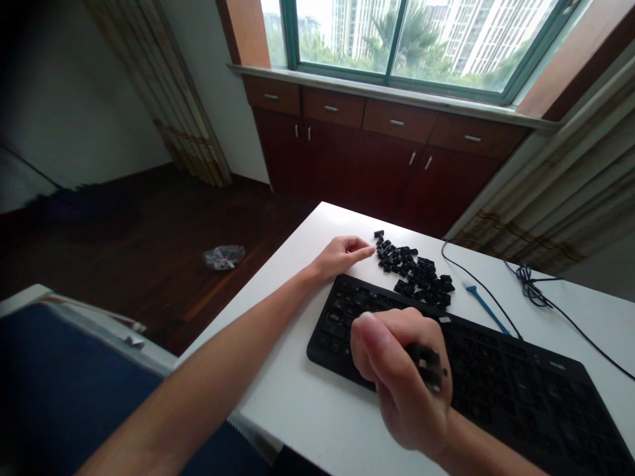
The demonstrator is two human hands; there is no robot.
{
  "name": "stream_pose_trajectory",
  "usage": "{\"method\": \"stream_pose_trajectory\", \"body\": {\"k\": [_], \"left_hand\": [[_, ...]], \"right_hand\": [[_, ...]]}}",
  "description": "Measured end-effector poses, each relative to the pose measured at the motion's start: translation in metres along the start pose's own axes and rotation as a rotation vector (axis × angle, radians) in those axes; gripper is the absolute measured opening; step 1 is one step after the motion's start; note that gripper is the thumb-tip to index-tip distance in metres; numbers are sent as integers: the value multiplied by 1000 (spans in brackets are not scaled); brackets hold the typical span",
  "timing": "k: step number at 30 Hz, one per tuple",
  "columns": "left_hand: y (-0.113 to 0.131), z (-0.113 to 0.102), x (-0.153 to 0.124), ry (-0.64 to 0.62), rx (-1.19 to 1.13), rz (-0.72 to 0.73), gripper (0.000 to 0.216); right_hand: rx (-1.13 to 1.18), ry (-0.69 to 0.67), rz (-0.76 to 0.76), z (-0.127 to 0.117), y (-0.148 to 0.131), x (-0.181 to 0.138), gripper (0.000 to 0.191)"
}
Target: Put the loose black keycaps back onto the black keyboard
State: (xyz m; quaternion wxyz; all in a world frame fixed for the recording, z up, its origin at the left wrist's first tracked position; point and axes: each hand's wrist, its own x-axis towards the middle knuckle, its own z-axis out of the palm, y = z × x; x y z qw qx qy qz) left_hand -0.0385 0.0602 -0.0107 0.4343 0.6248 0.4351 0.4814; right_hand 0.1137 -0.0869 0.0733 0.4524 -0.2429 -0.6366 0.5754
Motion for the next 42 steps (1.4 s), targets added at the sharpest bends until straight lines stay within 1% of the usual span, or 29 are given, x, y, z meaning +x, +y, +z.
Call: {"method": "stream_pose_trajectory", "body": {"k": [2, 3, 4, 5, 6, 8, 10, 11, 12, 14, 15, 17, 18, 19, 20, 22, 24, 26, 28, 31, 33, 35, 37, 39, 42], "left_hand": [[0, 0, 0, 1, 1, 1, 41], [0, 0, 0, 2, 0, 1, 41], [-1, 0, 0, 2, -1, 1, 41], [-1, 1, 0, 1, -3, 2, 41], [-1, 1, 0, -1, -4, 3, 40], [-1, 0, 0, -7, -7, 6, 40], [-1, 0, 0, -16, -7, 12, 40], [-1, -1, 0, -20, -6, 14, 40], [-1, -1, 0, -23, -4, 16, 40], [-1, -1, 0, -24, 2, 19, 41], [-1, -1, -1, -24, 6, 19, 41], [-1, -1, -1, -21, 18, 18, 41], [-1, -1, -1, -20, 26, 17, 41], [-1, 0, -1, -17, 36, 16, 40], [0, 0, -1, -13, 47, 15, 40], [0, 0, -2, 7, 75, 12, 40], [1, -1, -2, 42, 110, 10, 40], [1, 0, -3, 77, 153, 8, 40], [1, 0, -3, 88, 196, 14, 38], [-1, 1, -4, 63, 256, 34, 35], [-2, 0, -4, 43, 299, 48, 34], [-2, 0, -5, 21, 346, 70, 33], [2, 0, -5, -17, 397, 106, 31], [8, 3, -5, -85, 450, 152, 28], [18, 9, -3, -220, 534, 230, 23]], "right_hand": [[-46, -37, 12, 3, 17, 0, 53], [-106, -17, 36, 3, 25, 1, 54], [-155, -41, 77, 3, 30, 2, 55], [-158, 1, 105, 3, 32, 4, 54], [-113, 52, 102, 2, 31, 6, 55], [-21, 88, 87, 0, 21, 11, 55], [23, 93, 83, -4, 8, 14, 55], [-6, 92, 92, -7, 3, 13, 55], [-83, 81, 100, -11, 0, 12, 54], [-368, 1, 68, -22, 2, 5, 45], [-554, -72, 11, -28, 6, -1, 35], [-897, -247, -185, -41, 17, -16, 3], [-1022, -304, -264, -47, 23, -24, 13], [-1098, -330, -286, -52, 29, -31, 24], [-1154, -349, -284, -56, 34, -39, 30], [-1221, -375, -290, -60, 44, -50, 34], [-1255, -389, -288, -60, 49, -56, 37], [-1260, -398, -248, -56, 51, -57, 39], [-1251, -411, -179, -52, 47, -54, 37], [-1211, -418, -113, -54, 36, -43, 26], [-1185, -369, -86, -67, 27, -32, 23], [-1225, -248, -51, -89, 19, -20, 25], [-1324, -120, -2, -118, 15, -9, 24], [-1404, -30, 81, -149, 13, -1, 24], [-1411, 10, 174, -190, 11, 6, 24]]}}
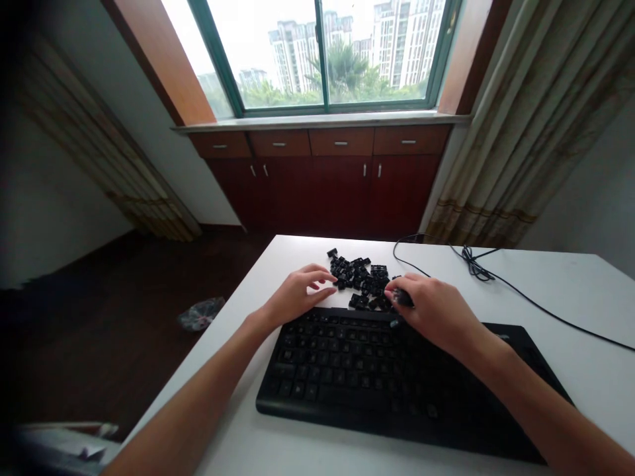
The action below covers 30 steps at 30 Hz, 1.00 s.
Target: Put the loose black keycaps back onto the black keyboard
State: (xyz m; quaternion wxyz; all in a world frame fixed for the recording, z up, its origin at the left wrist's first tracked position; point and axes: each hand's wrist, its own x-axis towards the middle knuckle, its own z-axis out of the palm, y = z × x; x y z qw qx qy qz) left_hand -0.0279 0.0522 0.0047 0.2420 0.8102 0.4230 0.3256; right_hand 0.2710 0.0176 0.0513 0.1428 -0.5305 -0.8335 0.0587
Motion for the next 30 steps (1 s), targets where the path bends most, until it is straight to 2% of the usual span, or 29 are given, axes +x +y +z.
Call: {"method": "stream_pose_trajectory", "body": {"k": [2, 5, 8, 11, 18, 22, 26, 30], "left_hand": [[6, 0, 6, -66, 59, 59, 24], [10, 2, 14, -127, 142, 108, 23], [11, 4, 19, -151, 202, 127, 20], [11, 7, 21, -156, 240, 137, 20], [15, 9, 14, -124, 278, 145, 20], [16, 10, 9, -86, 282, 137, 21], [16, 12, 7, -64, 272, 127, 19], [15, 13, 7, -47, 228, 89, 18]], "right_hand": [[6, -48, 23, -6, 19, 4, 23], [71, -157, -25, -14, 33, 5, 21], [220, -277, -115, -20, 31, 1, 20], [290, -306, -175, -20, 22, -4, 24], [276, -275, -263, -12, 17, -8, 13], [267, -206, -279, -9, 17, -23, 19], [263, -122, -249, -3, 14, -42, 33], [323, -7, -213, 4, 10, -48, 31]]}}
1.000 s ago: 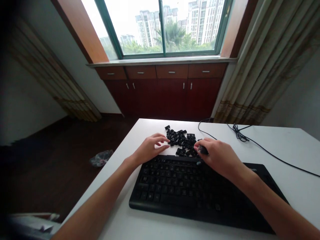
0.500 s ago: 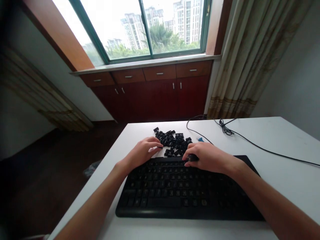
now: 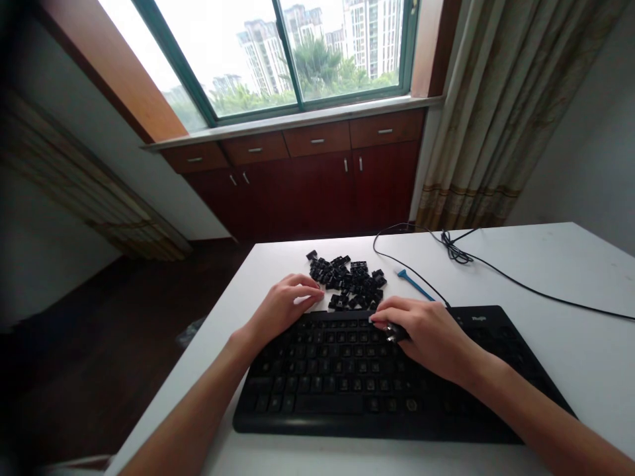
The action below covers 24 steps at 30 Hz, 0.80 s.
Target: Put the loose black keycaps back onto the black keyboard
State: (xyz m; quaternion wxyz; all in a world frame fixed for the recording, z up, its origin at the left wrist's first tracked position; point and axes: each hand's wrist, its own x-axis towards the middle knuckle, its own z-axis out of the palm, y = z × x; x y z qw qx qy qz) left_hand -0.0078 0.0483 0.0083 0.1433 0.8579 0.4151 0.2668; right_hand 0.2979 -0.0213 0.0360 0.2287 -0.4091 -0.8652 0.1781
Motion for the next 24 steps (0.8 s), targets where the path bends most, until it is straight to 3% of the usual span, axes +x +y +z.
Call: {"method": "stream_pose_trajectory", "body": {"k": [14, 20, 24], "left_hand": [[2, -1, -2, 46, -96, -47, 20], [3, -1, -3, 82, -122, -83, 19], [-2, 2, -5, 49, -92, -111, 16]], "right_hand": [[-49, -69, -60, -3, 2, 4, 18], [-40, 34, 137, -4, 16, 14, 17], [-121, 4, 225, -5, 28, 33, 20]]}}
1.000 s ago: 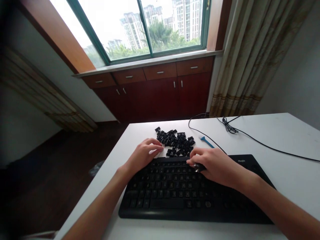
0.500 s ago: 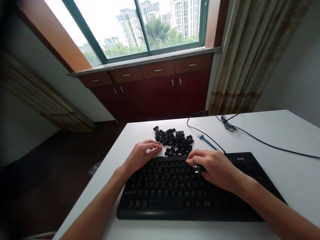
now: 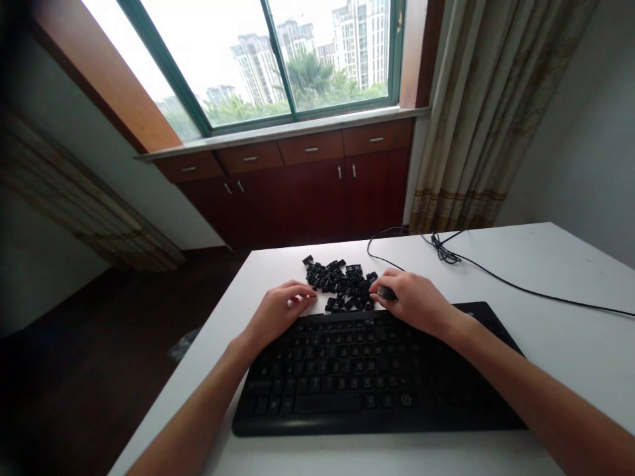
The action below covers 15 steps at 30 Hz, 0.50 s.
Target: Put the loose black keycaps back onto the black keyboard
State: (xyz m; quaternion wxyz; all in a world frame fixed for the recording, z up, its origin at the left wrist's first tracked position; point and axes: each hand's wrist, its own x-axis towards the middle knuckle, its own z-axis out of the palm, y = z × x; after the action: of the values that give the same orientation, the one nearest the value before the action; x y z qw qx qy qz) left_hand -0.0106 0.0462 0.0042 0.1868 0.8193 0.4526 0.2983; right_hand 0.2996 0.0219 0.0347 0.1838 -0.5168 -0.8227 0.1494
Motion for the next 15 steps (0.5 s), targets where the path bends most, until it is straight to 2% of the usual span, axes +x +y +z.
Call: {"method": "stream_pose_trajectory", "body": {"k": [4, 8, 12, 15], "left_hand": [[4, -1, 2, 4, 21, 18, 16], [28, 2, 17, -32, 50, 113, 18], [56, 12, 43, -233, 199, 316, 24], [65, 20, 60, -326, 275, 365, 24]], "right_hand": [[-14, -37, -26, 3, -2, 13, 26], [-38, -60, -36, 4, -5, 16, 21], [-66, -61, -4, 2, -1, 16, 19], [-79, -52, 24, 2, 1, 18, 21]]}}
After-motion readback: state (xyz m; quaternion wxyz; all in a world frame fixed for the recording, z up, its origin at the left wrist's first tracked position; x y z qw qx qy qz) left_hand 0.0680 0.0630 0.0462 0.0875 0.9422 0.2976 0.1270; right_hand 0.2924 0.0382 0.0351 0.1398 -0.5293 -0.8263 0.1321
